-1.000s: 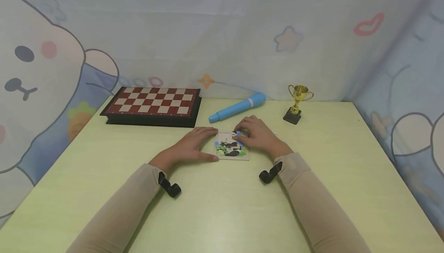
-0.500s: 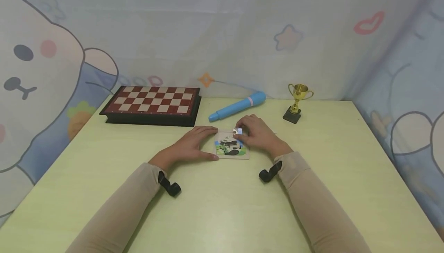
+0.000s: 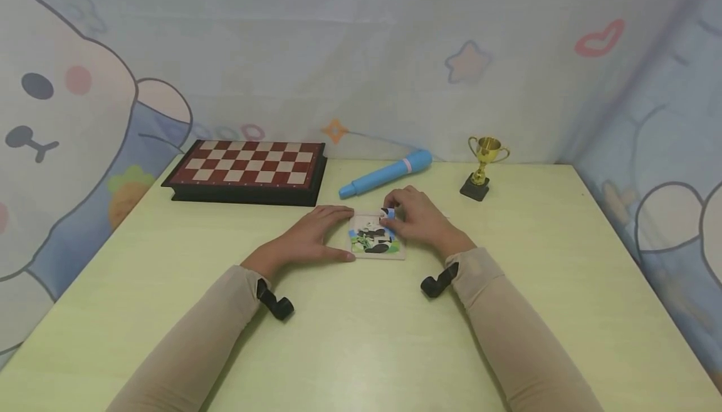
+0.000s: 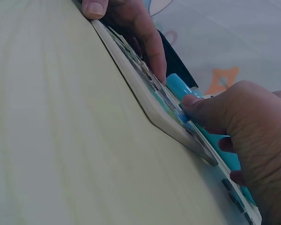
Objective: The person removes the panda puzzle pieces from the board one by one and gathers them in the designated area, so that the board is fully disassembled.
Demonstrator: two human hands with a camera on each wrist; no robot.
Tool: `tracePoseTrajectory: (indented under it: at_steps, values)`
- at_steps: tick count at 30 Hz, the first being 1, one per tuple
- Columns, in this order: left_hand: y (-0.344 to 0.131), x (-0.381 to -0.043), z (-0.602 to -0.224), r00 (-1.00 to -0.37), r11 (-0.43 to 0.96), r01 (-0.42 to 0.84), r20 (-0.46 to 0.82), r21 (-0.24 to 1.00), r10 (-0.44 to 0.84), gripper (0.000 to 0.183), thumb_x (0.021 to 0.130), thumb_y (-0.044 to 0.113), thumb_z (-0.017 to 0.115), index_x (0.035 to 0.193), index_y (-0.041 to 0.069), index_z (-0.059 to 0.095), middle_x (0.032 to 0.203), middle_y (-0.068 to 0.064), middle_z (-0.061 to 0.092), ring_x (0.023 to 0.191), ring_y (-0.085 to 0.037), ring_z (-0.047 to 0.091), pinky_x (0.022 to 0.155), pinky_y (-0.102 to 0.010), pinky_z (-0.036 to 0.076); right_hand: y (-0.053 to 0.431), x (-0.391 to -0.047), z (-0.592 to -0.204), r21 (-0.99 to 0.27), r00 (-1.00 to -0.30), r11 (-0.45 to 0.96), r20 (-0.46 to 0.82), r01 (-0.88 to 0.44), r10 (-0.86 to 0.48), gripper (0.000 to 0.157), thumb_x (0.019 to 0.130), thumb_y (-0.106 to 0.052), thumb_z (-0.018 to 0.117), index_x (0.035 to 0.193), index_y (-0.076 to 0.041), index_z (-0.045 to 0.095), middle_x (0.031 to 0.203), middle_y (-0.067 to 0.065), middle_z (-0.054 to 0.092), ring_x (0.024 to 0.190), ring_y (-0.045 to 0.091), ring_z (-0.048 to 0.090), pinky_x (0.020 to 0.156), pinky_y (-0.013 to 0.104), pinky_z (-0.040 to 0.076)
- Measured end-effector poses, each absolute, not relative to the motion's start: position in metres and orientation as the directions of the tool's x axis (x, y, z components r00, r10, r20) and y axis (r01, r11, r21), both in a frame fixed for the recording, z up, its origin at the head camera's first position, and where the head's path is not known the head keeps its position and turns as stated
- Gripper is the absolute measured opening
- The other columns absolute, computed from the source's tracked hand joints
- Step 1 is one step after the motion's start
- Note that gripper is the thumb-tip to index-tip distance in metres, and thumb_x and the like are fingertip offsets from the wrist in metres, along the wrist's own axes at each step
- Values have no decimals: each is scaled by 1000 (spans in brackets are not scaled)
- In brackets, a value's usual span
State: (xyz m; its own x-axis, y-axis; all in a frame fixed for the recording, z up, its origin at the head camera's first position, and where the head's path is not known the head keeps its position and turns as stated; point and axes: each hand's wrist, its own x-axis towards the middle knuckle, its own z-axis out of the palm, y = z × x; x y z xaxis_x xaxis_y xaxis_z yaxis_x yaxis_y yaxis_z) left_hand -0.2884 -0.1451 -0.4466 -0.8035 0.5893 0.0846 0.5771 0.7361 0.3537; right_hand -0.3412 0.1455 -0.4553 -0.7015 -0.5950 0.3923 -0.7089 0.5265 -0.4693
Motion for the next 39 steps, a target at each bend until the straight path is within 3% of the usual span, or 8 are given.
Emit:
tracePoseTrajectory:
  at_steps: [11, 24, 32, 39]
  values:
    - [-145, -291, -448, -801, 735, 582, 87, 348, 593, 96, 80, 72, 66, 155, 19, 39, 158, 1, 37, 146, -19, 29, 119, -42, 25, 143, -331, -450, -476, -648, 442, 509, -760, -567, 13, 92, -16, 75, 101, -16, 65, 97, 0, 63, 91, 20, 60, 80, 45, 50]
    - [-145, -290, -447, -801, 739, 581, 81, 340, 593, 97, 79, 72, 67, 155, 18, 39, 158, 0, 37, 146, -20, 28, 119, -43, 24, 143, -331, -452, -581, -686, 375, 536, -723, -492, 14, 92, -12, 74, 103, -14, 67, 93, -3, 68, 86, 14, 63, 80, 39, 53]
    - [-147, -290, -449, -803, 737, 575, 77, 355, 590, 98, 79, 72, 67, 156, 18, 38, 159, 0, 36, 147, -19, 28, 120, -43, 22, 166, -331, -452, -634, -777, 451, 484, -628, -401, 12, 93, -20, 75, 102, -17, 68, 94, -2, 70, 86, 16, 63, 76, 39, 52]
    - [-147, -289, -447, -798, 729, 580, 77, 364, 597, 98, 79, 72, 67, 156, 18, 38, 159, 0, 36, 147, -20, 28, 120, -43, 22, 221, -329, -451, -690, -873, 535, 396, -487, -284, 16, 95, -28, 73, 103, -15, 69, 96, 3, 70, 84, 20, 64, 68, 27, 49]
